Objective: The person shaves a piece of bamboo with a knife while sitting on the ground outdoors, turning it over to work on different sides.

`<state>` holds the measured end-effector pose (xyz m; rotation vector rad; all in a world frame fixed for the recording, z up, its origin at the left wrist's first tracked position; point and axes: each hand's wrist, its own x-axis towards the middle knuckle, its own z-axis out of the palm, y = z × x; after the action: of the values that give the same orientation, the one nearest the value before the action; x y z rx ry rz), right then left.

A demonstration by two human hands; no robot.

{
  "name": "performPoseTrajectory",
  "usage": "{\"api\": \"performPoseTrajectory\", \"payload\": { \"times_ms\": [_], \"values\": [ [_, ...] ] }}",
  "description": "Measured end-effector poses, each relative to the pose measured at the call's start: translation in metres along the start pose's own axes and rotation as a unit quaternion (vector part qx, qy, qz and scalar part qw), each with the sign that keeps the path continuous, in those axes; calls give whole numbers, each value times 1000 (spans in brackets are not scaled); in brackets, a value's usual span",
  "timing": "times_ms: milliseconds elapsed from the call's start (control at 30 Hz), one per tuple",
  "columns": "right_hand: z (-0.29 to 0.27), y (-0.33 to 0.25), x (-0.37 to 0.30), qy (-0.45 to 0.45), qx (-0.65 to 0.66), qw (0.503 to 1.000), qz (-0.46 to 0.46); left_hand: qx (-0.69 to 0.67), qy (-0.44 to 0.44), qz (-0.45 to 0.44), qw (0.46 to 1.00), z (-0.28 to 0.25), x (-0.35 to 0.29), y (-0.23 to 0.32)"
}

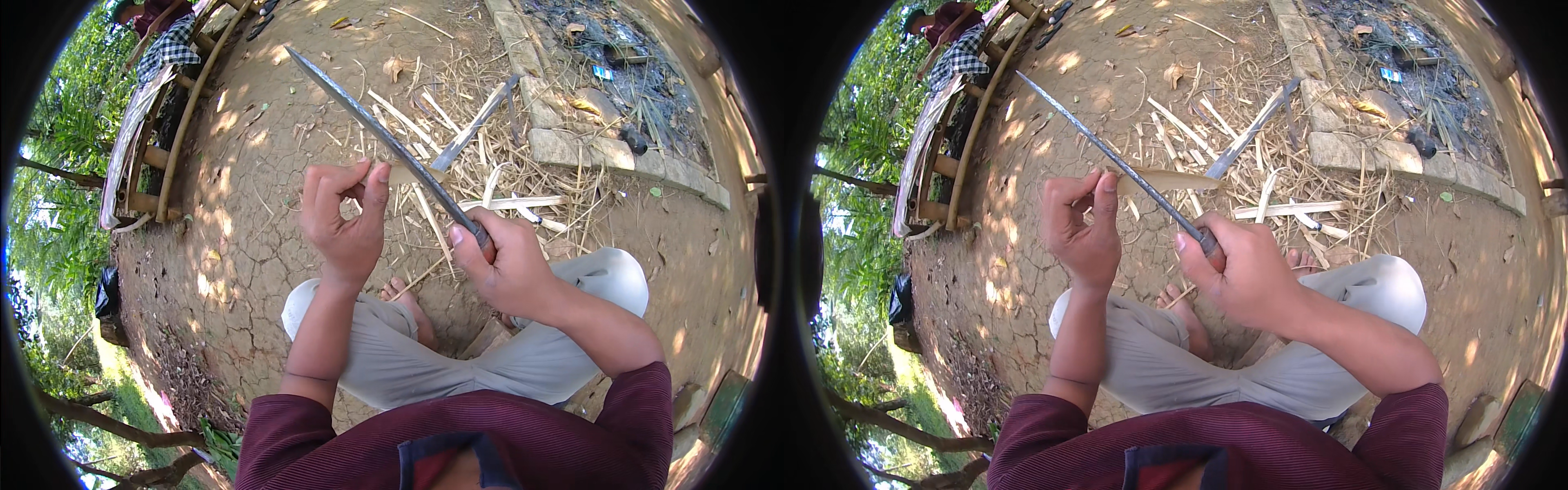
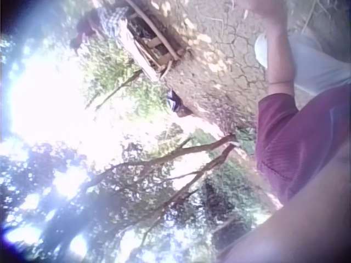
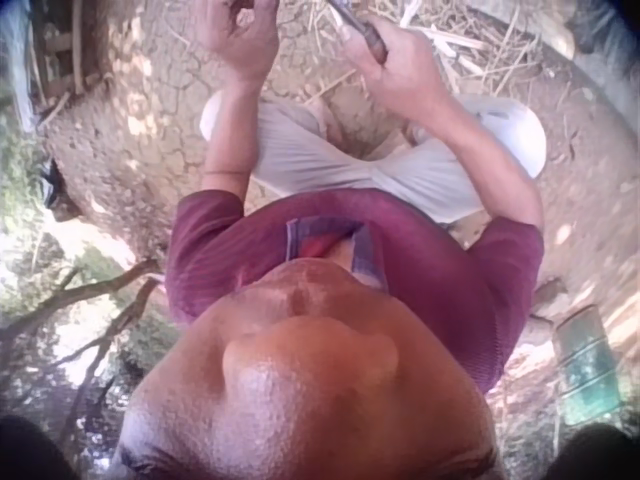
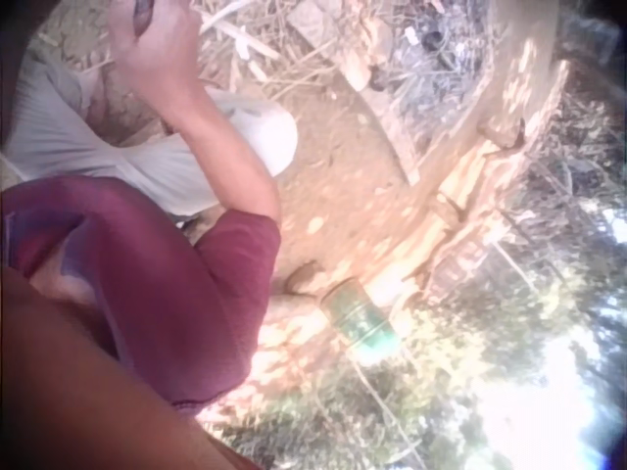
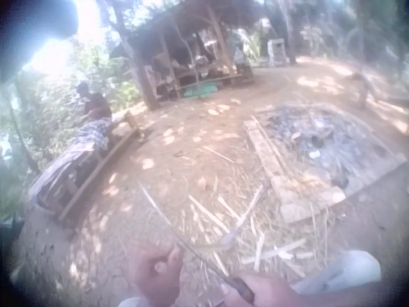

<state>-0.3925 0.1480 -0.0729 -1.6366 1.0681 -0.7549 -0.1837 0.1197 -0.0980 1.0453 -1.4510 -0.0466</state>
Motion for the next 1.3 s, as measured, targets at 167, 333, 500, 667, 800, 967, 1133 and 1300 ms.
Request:
{"api": "performPoseTrajectory", "payload": {
  "times_ms": [167, 333, 500, 667, 800, 967, 1133, 1300],
  "values": [
    [5, -1, 1, -2, -9, 1000, 5, 38, -9, 33, 999, 1, -1, 3],
    [3, -8, -6, 54, -7, 994, -91, 29, -1, 31, 999, 0, 1, 0],
    [4, 6, 6, 3, -28, 1000, 11, 27, -11, 14, 999, 0, 1, 5],
    [0, -14, -7, 66, -11, 993, -95, 39, -37, 1, 999, -4, 2, 15],
    [3, 3, 3, 3, -52, 998, 36, 53, -38, 11, 998, -3, 1, 15],
    [1, 1, 4, -7, -60, 997, 51, 56, -55, -4, 997, -7, -3, 15],
    [-4, 6, 7, 11, -34, 997, 61, 67, -75, 16, 995, -5, -1, 13],
    [-7, 10, 11, 62, -47, 997, 8, 120, -74, 65, 988, -1, 1, 10]
  ]
}}
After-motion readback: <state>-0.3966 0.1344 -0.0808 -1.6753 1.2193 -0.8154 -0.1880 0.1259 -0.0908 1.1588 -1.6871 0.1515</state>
